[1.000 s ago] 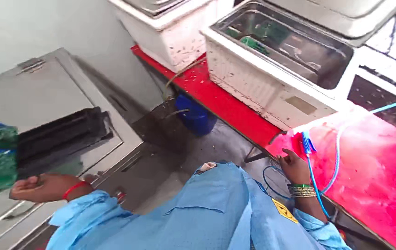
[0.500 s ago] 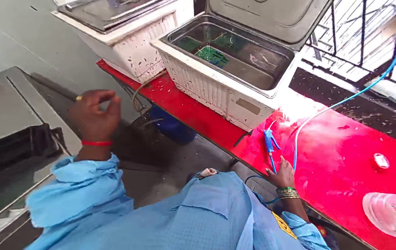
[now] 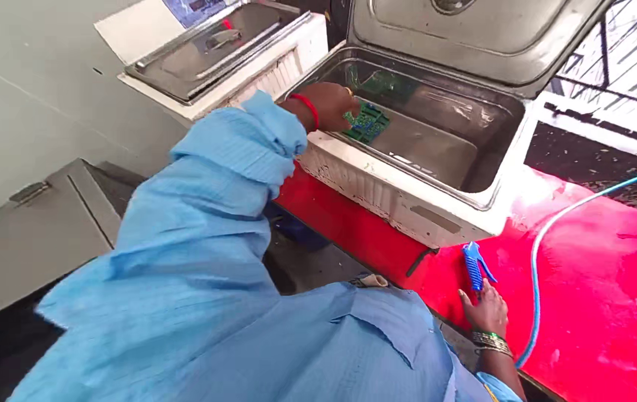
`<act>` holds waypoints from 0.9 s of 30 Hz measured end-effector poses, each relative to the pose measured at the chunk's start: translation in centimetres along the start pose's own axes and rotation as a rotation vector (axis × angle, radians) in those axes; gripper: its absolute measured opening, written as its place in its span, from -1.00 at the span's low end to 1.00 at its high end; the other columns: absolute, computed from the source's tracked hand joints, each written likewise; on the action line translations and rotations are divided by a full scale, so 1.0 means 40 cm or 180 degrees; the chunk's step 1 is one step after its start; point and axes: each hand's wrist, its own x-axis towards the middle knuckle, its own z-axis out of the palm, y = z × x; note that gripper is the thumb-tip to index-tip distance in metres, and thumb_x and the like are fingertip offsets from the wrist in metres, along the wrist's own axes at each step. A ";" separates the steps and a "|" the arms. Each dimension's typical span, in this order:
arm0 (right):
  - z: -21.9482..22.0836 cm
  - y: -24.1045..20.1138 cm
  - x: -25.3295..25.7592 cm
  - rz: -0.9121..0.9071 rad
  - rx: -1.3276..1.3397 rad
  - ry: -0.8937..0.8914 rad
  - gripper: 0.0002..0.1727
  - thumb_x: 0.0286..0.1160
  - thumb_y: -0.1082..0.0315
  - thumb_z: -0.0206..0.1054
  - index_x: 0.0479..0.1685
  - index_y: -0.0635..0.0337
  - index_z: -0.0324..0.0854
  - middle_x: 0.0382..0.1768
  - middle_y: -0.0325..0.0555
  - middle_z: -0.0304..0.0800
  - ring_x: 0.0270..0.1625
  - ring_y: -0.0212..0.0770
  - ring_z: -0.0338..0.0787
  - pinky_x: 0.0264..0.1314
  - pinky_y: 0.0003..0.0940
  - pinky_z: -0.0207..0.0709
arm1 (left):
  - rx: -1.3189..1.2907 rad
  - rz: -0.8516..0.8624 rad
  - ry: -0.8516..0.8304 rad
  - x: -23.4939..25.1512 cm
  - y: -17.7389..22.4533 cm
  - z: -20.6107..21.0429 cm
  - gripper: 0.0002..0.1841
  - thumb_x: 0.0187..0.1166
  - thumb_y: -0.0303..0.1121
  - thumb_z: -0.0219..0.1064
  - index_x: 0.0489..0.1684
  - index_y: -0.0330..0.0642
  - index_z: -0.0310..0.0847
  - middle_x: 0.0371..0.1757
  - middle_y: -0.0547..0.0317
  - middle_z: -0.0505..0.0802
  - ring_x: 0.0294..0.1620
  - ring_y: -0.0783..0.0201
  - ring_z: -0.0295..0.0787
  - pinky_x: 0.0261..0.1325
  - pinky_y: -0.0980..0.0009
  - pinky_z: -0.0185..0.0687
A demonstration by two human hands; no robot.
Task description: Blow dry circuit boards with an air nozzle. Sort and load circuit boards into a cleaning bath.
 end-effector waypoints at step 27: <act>-0.034 -0.048 -0.060 0.1036 0.0361 0.0682 -0.15 0.45 0.09 0.46 0.66 0.47 0.32 0.57 0.57 0.41 0.63 0.55 0.39 0.70 0.39 0.08 | 0.0861 0.0737 -0.1659 0.346 -0.181 0.261 0.01 0.13 -0.20 0.77 0.65 -0.34 0.24 0.55 -0.40 0.49 0.47 -0.44 0.53 0.31 -0.30 0.56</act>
